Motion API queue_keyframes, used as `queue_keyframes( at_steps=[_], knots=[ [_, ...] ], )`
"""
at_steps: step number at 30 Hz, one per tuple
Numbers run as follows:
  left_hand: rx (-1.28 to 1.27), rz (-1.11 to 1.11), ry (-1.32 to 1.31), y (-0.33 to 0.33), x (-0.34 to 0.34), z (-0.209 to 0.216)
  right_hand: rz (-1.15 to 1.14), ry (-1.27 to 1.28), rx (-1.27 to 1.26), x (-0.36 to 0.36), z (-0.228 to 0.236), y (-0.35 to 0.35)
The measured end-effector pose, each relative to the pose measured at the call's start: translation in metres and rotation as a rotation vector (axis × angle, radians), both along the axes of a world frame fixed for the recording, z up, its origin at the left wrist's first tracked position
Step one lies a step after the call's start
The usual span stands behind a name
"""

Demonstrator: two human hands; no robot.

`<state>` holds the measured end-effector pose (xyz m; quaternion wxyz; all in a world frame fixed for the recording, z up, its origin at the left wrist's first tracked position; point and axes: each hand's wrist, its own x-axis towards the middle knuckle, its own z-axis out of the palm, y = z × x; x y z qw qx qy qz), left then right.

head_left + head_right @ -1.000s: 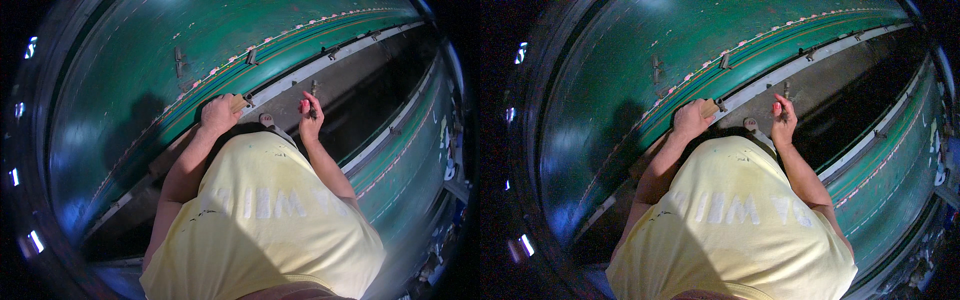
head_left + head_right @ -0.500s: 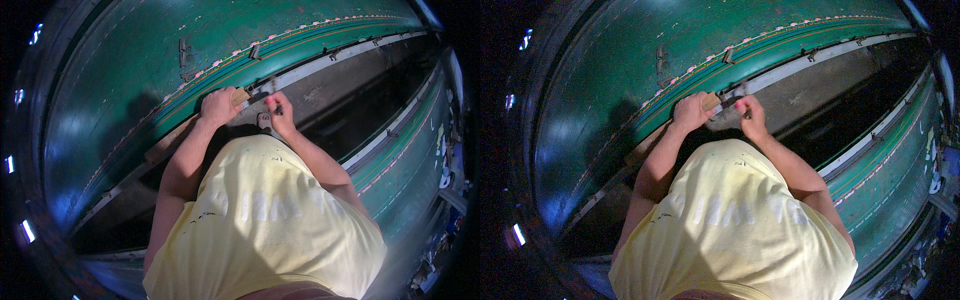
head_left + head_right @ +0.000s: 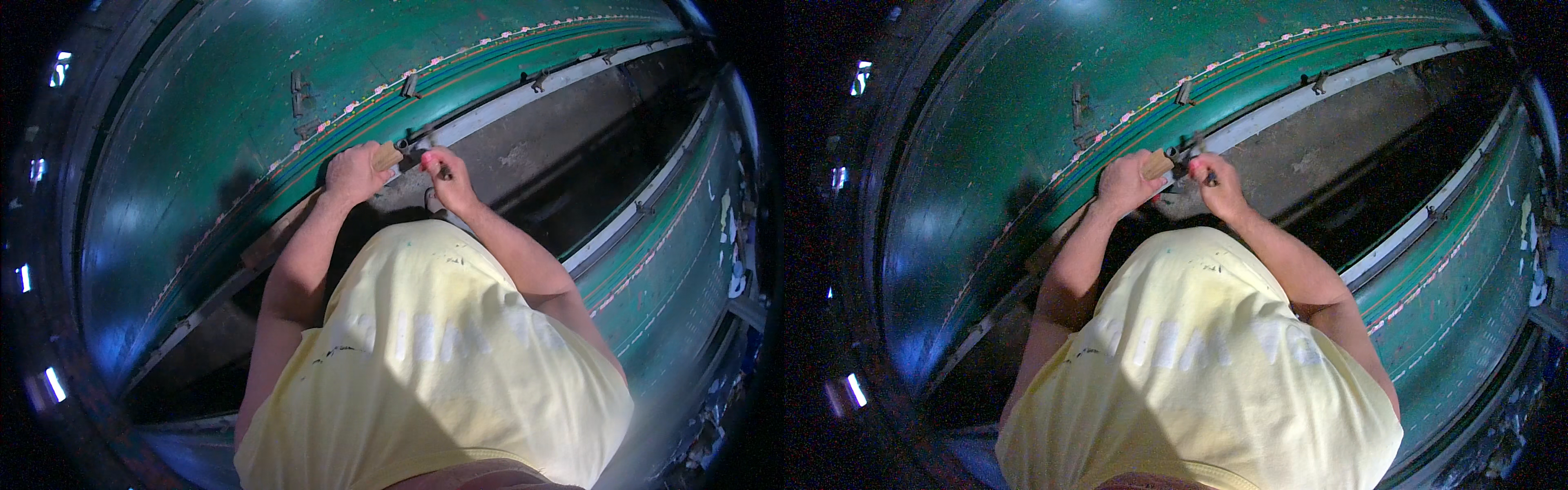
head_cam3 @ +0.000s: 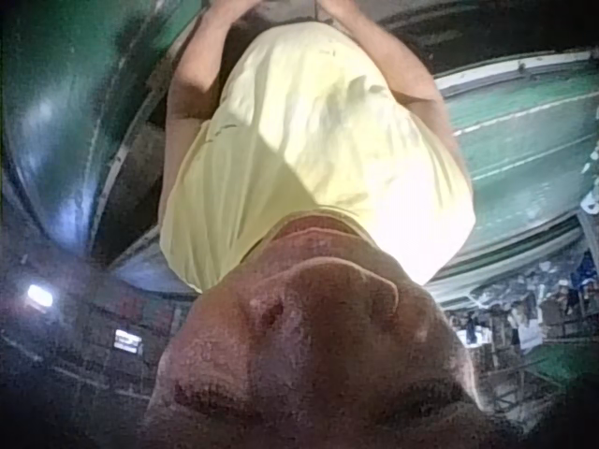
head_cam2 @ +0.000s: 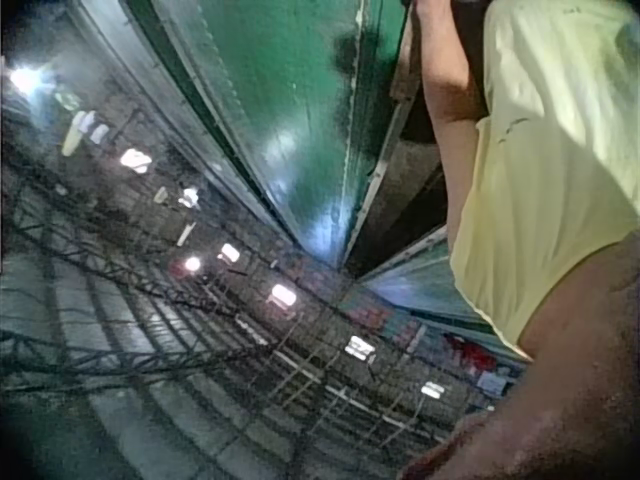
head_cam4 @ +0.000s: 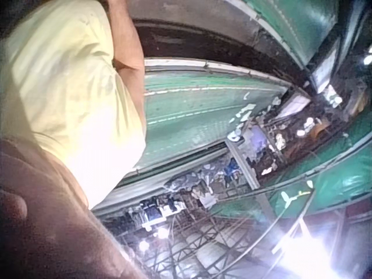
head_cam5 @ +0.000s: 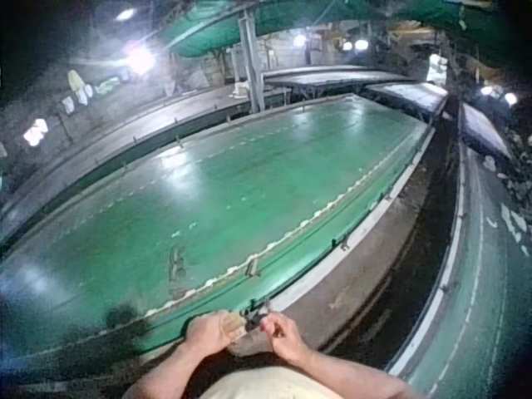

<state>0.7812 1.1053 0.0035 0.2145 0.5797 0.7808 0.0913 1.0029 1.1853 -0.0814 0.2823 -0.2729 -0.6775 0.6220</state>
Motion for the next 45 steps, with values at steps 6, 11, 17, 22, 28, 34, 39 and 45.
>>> queue_keyframes(
  at_steps=[6, 11, 17, 22, 28, 34, 39, 45],
  knots=[
    [0.025, 0.009, 0.004, -0.004, -0.002, -0.003, -0.108, -0.099, 0.061, 0.004, 0.019, 0.007],
    [0.035, -0.003, -0.029, -0.002, -0.001, -0.001, 0.016, -0.087, 0.118, 0.005, 0.006, 0.001],
    [0.001, 0.007, -0.03, -0.002, -0.001, 0.002, -0.289, -0.093, -0.074, 0.017, 0.002, 0.03],
    [0.037, 0.063, -0.126, -0.001, -0.01, 0.031, -0.414, -0.146, -0.175, 0.053, 0.0, 0.054],
    [0.298, 0.154, 0.037, -0.007, -0.045, 0.04, -0.347, -0.21, 0.171, 0.085, -0.011, 0.073],
    [0.487, 0.197, 0.394, -0.03, -0.102, 0.025, -0.116, -0.207, 0.417, 0.071, 0.036, 0.091],
    [0.382, 0.061, 0.554, 0.0, -0.116, 0.094, 0.046, -0.245, 0.464, 0.057, 0.016, 0.103],
    [0.868, 0.554, 0.36, -0.062, -0.311, -0.008, 0.142, -0.097, 0.499, 0.002, 0.048, 0.106]
  ],
)
